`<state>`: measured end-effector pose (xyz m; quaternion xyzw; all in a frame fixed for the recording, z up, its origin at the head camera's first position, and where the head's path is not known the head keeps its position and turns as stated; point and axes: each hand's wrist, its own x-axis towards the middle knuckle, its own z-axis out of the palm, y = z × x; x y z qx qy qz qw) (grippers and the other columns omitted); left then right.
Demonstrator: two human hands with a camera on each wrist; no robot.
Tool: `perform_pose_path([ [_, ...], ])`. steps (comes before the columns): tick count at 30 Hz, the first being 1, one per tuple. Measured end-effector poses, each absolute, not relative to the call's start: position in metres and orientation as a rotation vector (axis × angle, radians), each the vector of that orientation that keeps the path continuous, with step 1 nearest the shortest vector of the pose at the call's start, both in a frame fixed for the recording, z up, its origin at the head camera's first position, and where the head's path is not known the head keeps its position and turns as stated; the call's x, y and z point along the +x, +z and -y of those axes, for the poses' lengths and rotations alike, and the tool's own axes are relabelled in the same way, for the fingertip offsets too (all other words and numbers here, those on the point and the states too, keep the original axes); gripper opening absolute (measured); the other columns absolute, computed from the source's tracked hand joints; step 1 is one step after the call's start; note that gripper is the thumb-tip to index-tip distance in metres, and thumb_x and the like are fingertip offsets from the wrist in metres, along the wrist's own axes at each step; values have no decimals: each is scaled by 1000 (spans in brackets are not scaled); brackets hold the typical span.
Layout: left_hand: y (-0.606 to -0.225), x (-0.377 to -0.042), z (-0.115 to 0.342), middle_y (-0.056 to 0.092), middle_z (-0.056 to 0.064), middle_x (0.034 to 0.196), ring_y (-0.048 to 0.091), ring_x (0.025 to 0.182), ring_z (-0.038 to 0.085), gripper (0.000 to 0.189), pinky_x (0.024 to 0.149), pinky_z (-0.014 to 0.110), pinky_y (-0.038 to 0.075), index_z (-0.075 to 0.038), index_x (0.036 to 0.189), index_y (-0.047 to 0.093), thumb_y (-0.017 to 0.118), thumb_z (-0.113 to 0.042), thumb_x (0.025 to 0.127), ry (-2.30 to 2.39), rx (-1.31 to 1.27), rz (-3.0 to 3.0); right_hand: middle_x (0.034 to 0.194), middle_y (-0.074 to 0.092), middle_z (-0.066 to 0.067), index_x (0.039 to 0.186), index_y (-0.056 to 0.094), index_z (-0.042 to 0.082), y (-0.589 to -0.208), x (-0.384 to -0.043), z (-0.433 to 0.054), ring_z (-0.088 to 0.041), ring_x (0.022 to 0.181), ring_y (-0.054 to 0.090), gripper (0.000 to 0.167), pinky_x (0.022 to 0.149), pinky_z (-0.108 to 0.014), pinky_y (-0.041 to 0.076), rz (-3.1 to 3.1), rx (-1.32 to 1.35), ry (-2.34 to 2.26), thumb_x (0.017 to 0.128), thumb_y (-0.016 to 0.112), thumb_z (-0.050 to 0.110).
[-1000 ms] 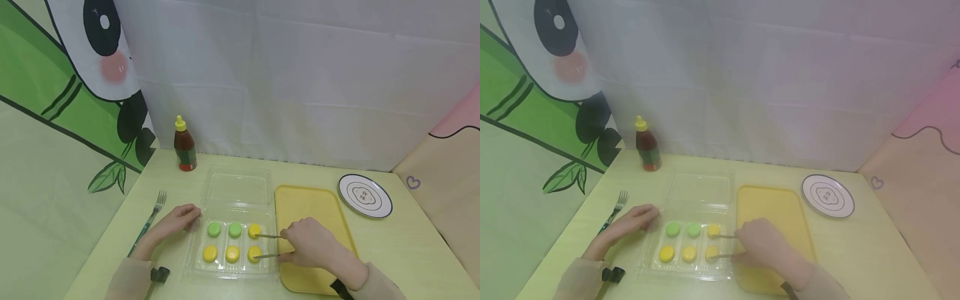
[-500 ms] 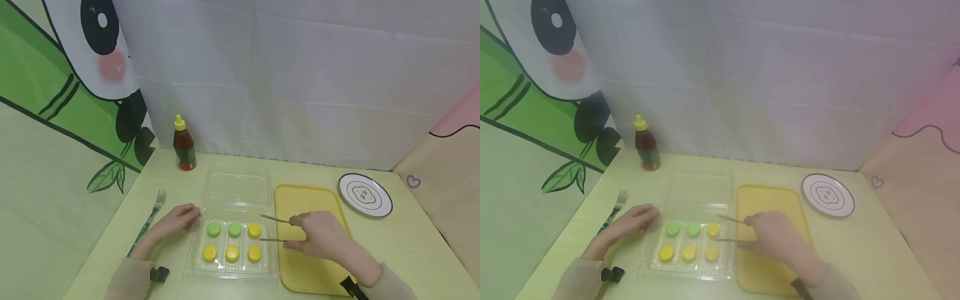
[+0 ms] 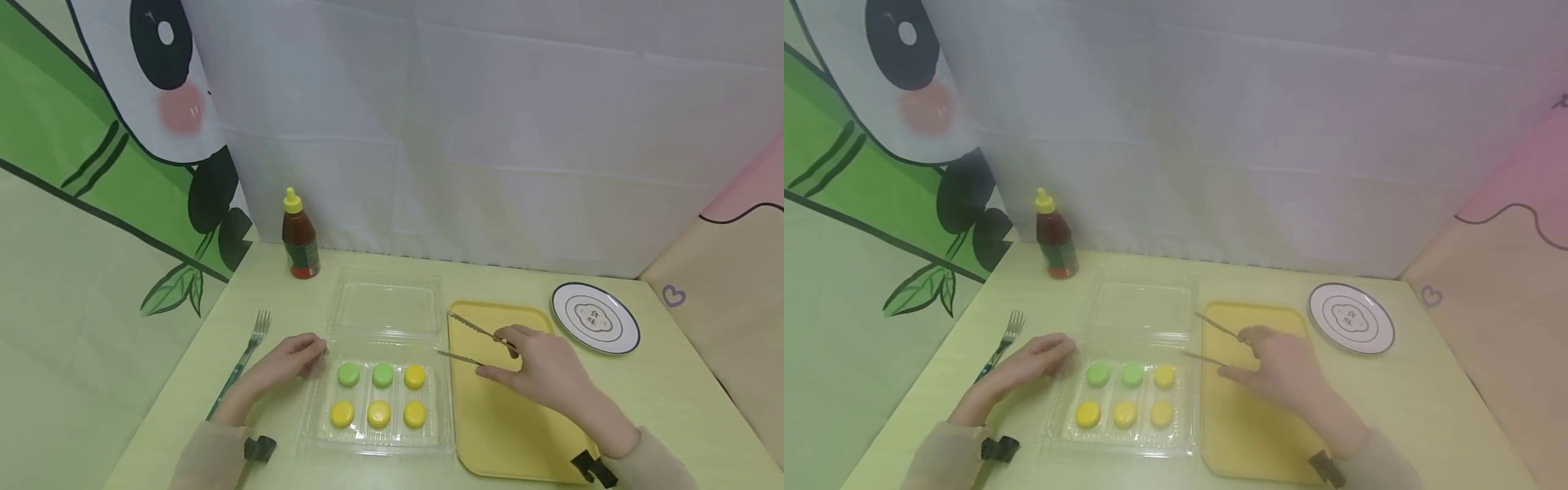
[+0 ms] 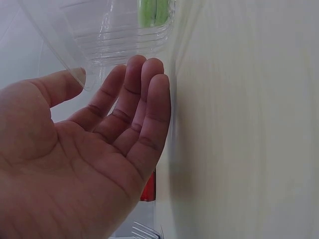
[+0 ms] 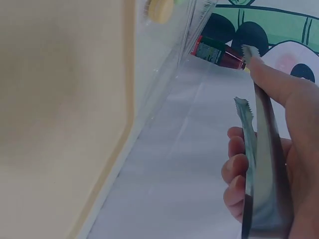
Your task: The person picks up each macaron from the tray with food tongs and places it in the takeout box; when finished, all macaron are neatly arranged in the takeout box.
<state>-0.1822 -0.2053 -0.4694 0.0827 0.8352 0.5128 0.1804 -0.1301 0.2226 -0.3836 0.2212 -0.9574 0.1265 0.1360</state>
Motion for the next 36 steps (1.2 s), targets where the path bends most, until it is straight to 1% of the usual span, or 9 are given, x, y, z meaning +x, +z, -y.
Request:
perform_pose_path([
  [4, -469, -182, 205, 53, 5, 82, 51, 80, 21, 33, 70, 33, 43, -3, 102, 61, 50, -33, 106, 1445, 228, -2363, 74, 54, 10, 105, 70, 11, -386, -134, -230, -6, 58, 42, 55, 54, -25, 37, 2768, 544, 406, 76, 81, 56],
  [8, -468, -182, 204, 54, 5, 82, 51, 79, 20, 31, 70, 32, 44, -2, 103, 61, 49, -31, 106, 1450, 220, -2355, 75, 52, 7, 106, 69, 7, -391, -138, -239, -8, 59, 42, 55, 54, -26, 37, 2757, 489, 464, 77, 82, 52],
  [17, -467, -181, 204, 54, 5, 84, 52, 79, 20, 33, 69, 33, 45, -1, 105, 61, 49, -32, 106, 1468, 251, -2337, 71, 49, 6, 100, 68, 6, -399, -146, -266, -11, 59, 42, 52, 52, -28, 35, 2714, 408, 456, 75, 84, 49],
  [24, -467, -181, 204, 55, 5, 86, 53, 81, 20, 33, 71, 34, 46, -2, 107, 61, 49, -32, 106, 1458, 209, -2340, 71, 51, -1, 95, 64, 6, -400, -146, -286, -15, 60, 42, 52, 53, -30, 34, 2760, 306, 464, 77, 82, 52],
  [30, -469, -182, 204, 55, 5, 85, 53, 80, 20, 33, 71, 34, 46, -1, 107, 61, 49, -31, 106, 1477, 214, -2328, 74, 52, 0, 96, 62, 8, -402, -148, -303, -17, 64, 46, 53, 56, -34, 35, 2824, 227, 446, 80, 78, 56],
  [31, -470, -182, 205, 55, 5, 85, 53, 80, 20, 33, 71, 34, 46, -1, 106, 61, 49, -31, 106, 1476, 213, -2329, 75, 53, 0, 98, 63, 7, -403, -148, -306, -17, 64, 46, 54, 56, -34, 35, 2830, 219, 445, 80, 78, 56],
  [36, -469, -182, 206, 56, 5, 84, 53, 79, 20, 34, 70, 32, 46, -1, 105, 61, 49, -33, 106, 1470, 245, -2333, 75, 55, 0, 97, 64, 5, -410, -148, -319, -16, 64, 45, 54, 56, -34, 35, 2826, 200, 443, 80, 78, 55],
])
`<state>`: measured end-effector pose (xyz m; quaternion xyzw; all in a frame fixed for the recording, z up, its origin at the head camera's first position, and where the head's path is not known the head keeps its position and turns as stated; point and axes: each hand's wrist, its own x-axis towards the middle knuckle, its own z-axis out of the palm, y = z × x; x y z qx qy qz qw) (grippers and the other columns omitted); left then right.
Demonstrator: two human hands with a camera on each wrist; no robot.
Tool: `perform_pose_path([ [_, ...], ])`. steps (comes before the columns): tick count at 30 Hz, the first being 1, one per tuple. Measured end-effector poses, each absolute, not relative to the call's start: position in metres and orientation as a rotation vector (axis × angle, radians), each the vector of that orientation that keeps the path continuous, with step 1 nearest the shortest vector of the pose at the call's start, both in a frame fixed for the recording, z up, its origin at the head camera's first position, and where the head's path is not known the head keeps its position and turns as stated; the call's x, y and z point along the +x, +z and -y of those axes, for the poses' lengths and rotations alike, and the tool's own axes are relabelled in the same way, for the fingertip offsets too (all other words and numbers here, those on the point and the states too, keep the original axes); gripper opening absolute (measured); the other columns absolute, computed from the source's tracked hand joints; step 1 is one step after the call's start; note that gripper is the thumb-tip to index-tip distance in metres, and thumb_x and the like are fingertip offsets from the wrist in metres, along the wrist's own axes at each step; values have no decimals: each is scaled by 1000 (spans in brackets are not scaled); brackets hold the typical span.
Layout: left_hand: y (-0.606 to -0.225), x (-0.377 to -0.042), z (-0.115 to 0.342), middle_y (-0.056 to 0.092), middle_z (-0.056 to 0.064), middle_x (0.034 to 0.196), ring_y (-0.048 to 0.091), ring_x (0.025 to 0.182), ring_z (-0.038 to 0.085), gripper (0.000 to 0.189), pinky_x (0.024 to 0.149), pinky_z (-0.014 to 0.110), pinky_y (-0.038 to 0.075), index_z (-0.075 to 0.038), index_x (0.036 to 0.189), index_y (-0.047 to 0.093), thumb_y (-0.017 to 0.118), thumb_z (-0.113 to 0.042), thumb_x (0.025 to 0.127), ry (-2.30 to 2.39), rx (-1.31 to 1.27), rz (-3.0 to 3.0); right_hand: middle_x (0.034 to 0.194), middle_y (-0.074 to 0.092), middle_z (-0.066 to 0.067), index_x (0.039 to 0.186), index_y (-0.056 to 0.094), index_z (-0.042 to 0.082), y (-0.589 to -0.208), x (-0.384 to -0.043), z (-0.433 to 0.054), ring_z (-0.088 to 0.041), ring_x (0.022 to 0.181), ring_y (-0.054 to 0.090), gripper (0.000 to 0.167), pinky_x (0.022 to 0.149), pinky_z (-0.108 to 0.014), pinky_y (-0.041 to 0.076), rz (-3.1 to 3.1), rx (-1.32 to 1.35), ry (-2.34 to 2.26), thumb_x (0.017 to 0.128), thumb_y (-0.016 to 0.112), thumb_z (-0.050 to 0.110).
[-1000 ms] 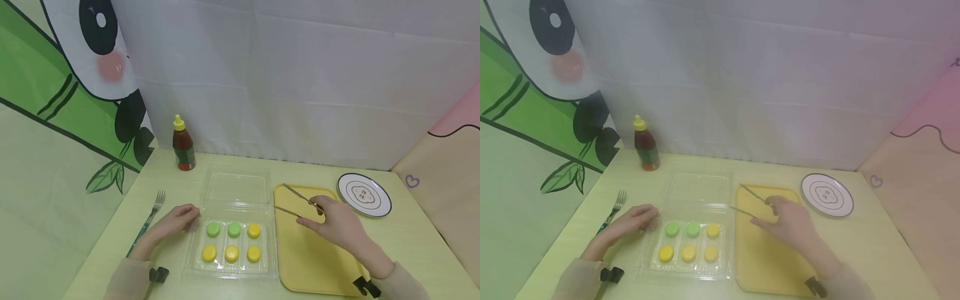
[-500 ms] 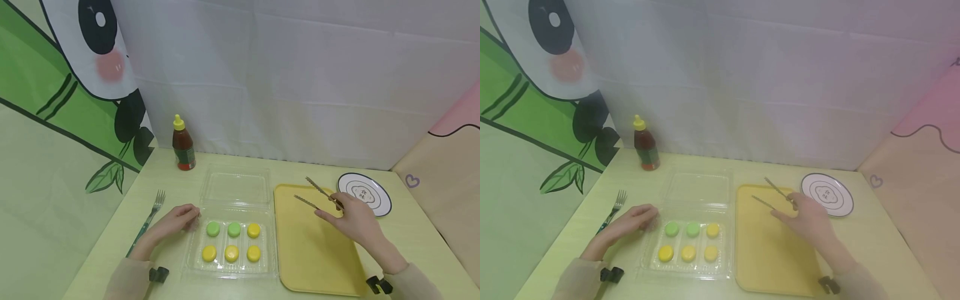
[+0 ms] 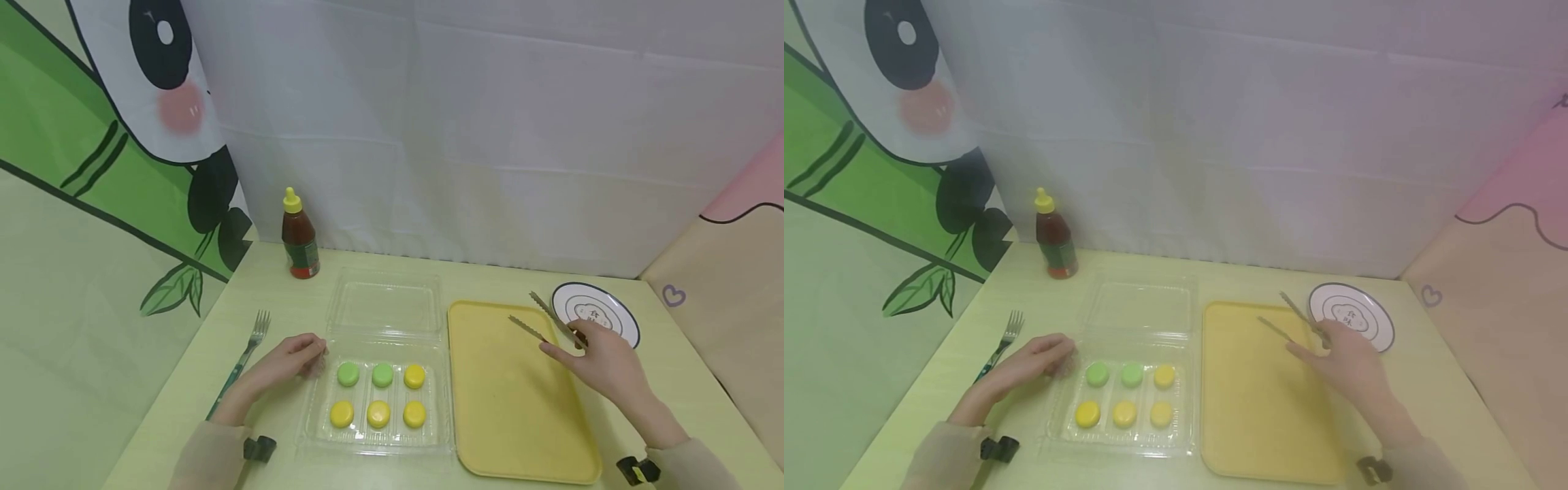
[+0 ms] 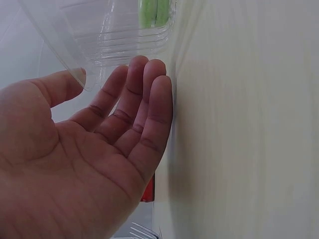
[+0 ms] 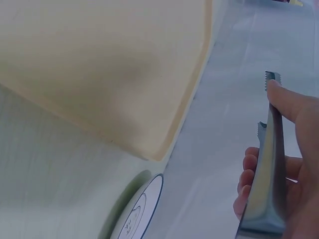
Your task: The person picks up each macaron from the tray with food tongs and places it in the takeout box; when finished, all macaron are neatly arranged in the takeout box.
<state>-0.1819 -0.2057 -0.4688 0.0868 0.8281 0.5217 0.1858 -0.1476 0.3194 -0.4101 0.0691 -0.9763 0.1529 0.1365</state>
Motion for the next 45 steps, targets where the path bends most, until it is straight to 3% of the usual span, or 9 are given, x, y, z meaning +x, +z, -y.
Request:
perform_pose_path([
  [7, -467, -181, 205, 56, 5, 84, 53, 78, 19, 33, 69, 32, 45, -1, 106, 61, 49, -32, 106, 1485, 246, -2322, 74, 54, -2, 93, 62, 7, -419, -144, -334, -17, 63, 45, 53, 54, -33, 34, 2849, 150, 452, 82, 76, 57],
  [14, -467, -180, 204, 56, 5, 84, 53, 79, 20, 34, 70, 33, 45, -1, 107, 61, 49, -32, 106, 1479, 233, -2323, 63, 38, 1, 72, 45, 12, -429, -136, -346, -14, 56, 33, 54, 52, -30, 23, 2855, 111, 430, 82, 76, 55],
  [17, -468, -181, 204, 56, 5, 85, 53, 80, 20, 34, 71, 33, 45, -1, 106, 62, 49, -33, 106, 1466, 211, -2332, 62, 37, 1, 70, 41, 13, -432, -132, -351, -14, 55, 32, 56, 51, -31, 23, 2873, 87, 427, 83, 75, 56],
  [31, -470, -182, 204, 56, 5, 86, 53, 81, 20, 34, 72, 33, 46, -2, 105, 61, 49, -34, 106, 1457, 196, -2337, 64, 44, 1, 80, 51, 11, -451, -115, -377, -17, 56, 41, 54, 52, -33, 29, 3033, -54, 437, 86, 68, 62],
  [45, -470, -182, 205, 55, 5, 86, 53, 81, 20, 35, 72, 33, 46, -2, 104, 60, 48, -34, 106, 1457, 200, -2327, 77, 62, -1, 89, 58, 8, -461, -102, -398, -20, 64, 56, 63, 51, -36, 37, 3190, -210, 391, 85, 62, 71],
])
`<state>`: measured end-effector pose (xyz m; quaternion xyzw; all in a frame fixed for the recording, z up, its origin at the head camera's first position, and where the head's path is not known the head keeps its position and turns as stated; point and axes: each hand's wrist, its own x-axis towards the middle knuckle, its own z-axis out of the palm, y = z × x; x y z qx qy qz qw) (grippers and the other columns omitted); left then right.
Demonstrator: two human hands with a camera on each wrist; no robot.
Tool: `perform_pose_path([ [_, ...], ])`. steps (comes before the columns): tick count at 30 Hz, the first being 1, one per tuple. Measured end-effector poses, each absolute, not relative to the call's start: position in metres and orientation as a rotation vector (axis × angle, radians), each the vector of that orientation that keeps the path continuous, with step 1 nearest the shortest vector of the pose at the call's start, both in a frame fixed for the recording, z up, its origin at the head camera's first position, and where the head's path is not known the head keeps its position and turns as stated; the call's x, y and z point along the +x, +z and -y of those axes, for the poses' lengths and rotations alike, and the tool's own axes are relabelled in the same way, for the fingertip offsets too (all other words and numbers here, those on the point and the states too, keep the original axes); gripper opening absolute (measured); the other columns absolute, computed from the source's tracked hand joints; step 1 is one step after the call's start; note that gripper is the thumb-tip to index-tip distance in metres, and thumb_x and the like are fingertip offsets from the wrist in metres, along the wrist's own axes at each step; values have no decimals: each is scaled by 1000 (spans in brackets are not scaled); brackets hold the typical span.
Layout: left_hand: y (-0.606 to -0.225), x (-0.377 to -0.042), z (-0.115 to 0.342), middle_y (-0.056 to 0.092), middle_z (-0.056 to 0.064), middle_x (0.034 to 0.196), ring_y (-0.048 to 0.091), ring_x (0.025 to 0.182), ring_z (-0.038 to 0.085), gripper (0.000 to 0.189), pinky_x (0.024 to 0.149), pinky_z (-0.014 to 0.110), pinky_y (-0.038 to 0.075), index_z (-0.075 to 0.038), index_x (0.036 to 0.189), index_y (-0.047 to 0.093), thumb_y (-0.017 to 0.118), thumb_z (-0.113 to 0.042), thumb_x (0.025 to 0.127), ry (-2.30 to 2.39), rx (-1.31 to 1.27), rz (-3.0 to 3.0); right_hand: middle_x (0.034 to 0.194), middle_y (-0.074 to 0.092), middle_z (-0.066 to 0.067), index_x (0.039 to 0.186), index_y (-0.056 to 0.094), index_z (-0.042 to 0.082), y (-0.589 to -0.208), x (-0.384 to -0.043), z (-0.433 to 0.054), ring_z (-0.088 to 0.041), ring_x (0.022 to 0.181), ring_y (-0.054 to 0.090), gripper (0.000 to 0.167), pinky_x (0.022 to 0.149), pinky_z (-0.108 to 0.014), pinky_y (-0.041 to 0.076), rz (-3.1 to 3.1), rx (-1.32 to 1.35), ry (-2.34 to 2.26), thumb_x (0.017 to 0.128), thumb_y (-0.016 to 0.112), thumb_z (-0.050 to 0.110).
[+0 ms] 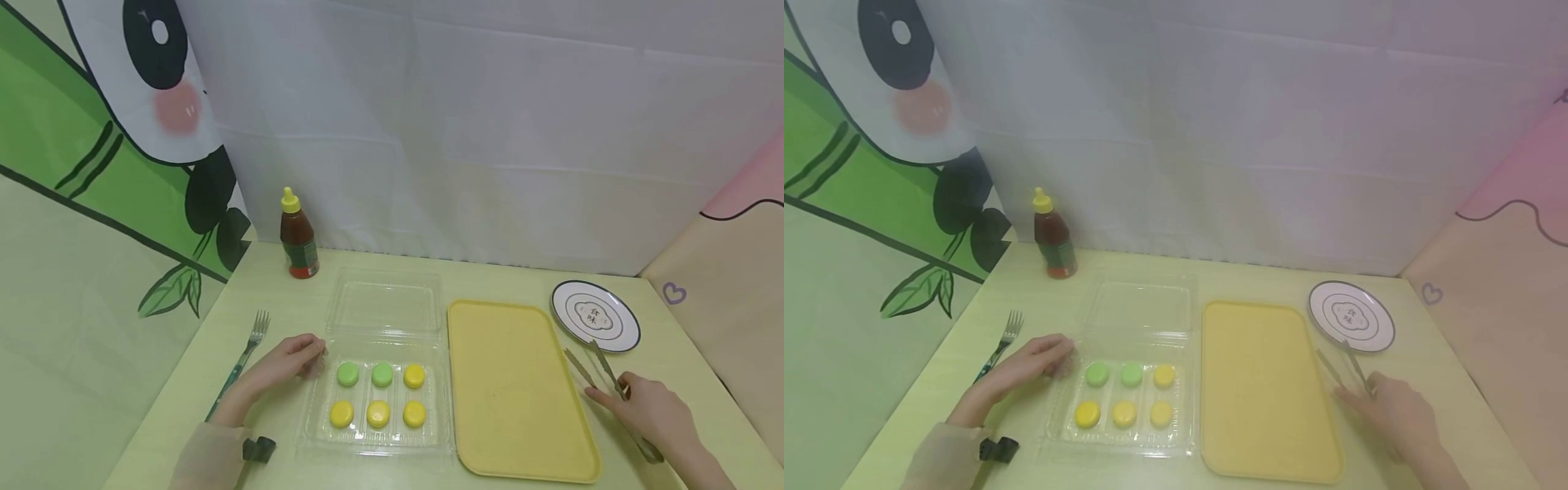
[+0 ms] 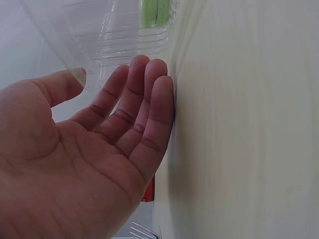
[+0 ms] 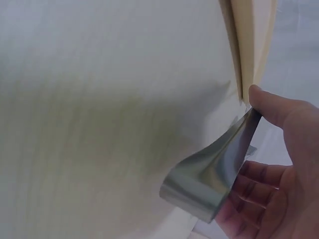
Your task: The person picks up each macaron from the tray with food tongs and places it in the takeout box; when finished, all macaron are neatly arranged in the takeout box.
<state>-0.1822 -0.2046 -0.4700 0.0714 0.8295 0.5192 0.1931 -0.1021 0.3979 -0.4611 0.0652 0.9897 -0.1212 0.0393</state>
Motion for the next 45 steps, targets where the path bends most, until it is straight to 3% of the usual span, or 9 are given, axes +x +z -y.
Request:
perform_pose_path([
  [10, -469, -181, 204, 56, 5, 87, 53, 82, 20, 34, 73, 35, 46, -1, 106, 60, 48, -33, 106, 1462, 199, -2326, 65, 54, 0, 77, 52, 10, -470, -98, -400, -20, 58, 49, 58, 50, -36, 35, -3059, 180, -345, 85, 66, 66],
  [15, -470, -181, 204, 55, 5, 87, 53, 82, 20, 33, 73, 36, 46, -2, 107, 60, 48, -32, 107, 1454, 190, -2338, 65, 54, -1, 78, 53, 9, -473, -97, -402, -21, 58, 50, 59, 51, -37, 36, -3039, 176, -349, 86, 65, 66],
  [21, -470, -181, 204, 56, 6, 88, 53, 83, 20, 34, 74, 35, 47, -2, 106, 60, 49, -33, 106, 1451, 189, -2330, 60, 43, -2, 73, 46, 11, -478, -95, -403, -20, 57, 44, 61, 51, -34, 32, -3030, 183, -349, 86, 63, 68],
  [36, -470, -183, 204, 55, 5, 86, 53, 80, 20, 34, 72, 35, 46, 0, 107, 60, 48, -32, 107, 1470, 217, -2321, 71, 56, -8, 90, 52, 7, -474, -95, -404, -25, 61, 54, 66, 48, -39, 36, -2945, 215, -278, 88, 54, 73],
  [45, -471, -183, 205, 56, 5, 86, 53, 81, 20, 33, 72, 35, 47, 0, 108, 61, 47, -30, 107, 1470, 224, -2324, 72, 56, -7, 92, 52, 6, -472, -94, -402, -24, 62, 54, 68, 49, -38, 36, -2921, 226, -294, 88, 53, 73],
])
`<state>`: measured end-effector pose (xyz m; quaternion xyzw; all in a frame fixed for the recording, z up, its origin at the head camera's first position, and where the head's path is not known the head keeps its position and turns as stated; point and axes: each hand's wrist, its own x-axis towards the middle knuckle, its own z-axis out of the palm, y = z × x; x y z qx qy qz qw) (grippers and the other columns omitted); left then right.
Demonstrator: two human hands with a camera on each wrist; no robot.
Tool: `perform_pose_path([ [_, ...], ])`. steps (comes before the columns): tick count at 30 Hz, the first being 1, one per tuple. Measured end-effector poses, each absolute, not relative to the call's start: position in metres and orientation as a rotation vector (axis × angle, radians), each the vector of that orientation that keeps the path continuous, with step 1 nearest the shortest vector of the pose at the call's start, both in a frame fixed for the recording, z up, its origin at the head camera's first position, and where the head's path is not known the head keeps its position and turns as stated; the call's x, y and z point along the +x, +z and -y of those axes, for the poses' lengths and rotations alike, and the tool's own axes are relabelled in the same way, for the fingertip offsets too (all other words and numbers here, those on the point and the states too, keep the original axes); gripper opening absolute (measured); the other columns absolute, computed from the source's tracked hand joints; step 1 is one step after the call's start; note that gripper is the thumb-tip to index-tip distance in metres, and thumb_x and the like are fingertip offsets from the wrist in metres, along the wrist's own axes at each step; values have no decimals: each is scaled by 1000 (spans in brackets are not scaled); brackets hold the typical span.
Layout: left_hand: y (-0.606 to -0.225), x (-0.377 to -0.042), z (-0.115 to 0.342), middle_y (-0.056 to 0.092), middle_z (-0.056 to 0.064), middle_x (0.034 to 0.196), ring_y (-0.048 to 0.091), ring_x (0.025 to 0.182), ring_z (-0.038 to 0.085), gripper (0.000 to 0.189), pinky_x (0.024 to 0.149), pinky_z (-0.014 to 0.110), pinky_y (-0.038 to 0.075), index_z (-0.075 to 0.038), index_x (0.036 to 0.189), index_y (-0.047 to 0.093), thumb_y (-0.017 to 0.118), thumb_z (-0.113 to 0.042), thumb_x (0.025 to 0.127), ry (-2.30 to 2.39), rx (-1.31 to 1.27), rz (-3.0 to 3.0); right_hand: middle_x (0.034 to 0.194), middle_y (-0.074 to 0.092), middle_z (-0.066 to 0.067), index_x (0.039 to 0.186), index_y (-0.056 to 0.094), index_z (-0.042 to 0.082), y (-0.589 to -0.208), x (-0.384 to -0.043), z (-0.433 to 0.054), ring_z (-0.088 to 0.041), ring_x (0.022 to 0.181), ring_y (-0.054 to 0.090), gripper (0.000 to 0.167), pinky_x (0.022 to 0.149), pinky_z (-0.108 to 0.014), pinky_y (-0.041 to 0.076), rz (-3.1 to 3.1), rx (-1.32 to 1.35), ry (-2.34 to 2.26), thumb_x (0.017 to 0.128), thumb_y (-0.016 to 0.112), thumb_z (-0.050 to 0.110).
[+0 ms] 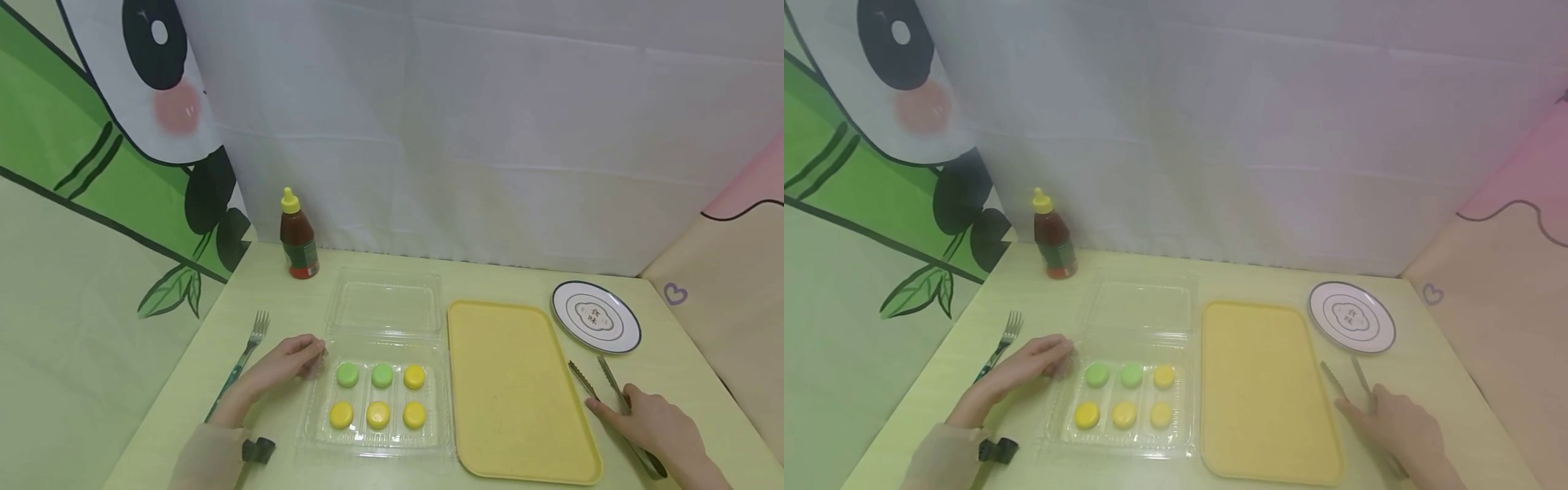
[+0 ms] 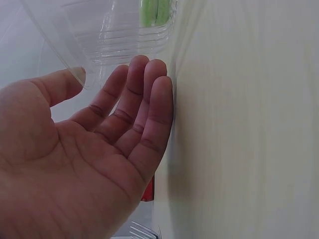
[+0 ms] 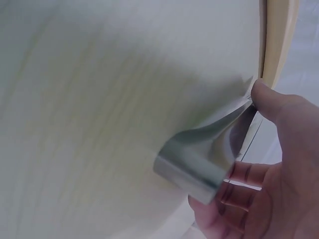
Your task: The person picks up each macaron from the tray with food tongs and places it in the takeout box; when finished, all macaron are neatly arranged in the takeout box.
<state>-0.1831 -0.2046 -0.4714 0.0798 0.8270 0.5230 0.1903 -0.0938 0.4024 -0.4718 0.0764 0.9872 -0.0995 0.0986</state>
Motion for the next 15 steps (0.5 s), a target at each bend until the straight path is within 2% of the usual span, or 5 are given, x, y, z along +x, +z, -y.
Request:
perform_pose_path([
  [6, -468, -181, 205, 57, 6, 87, 54, 82, 21, 33, 73, 35, 46, 0, 108, 61, 49, -31, 106, 1468, 221, -2333, 73, 57, -7, 93, 53, 5, -468, -93, -402, -24, 63, 54, 69, 51, -38, 36, -2906, 225, -305, 88, 54, 73],
  [15, -468, -182, 207, 57, 6, 88, 54, 83, 21, 34, 74, 35, 46, -1, 107, 61, 50, -33, 106, 1454, 258, -2349, 77, 63, -14, 103, 55, -4, -455, -98, -403, -28, 65, 59, 83, 50, -40, 38, -2953, 243, -277, 87, 51, 77],
])
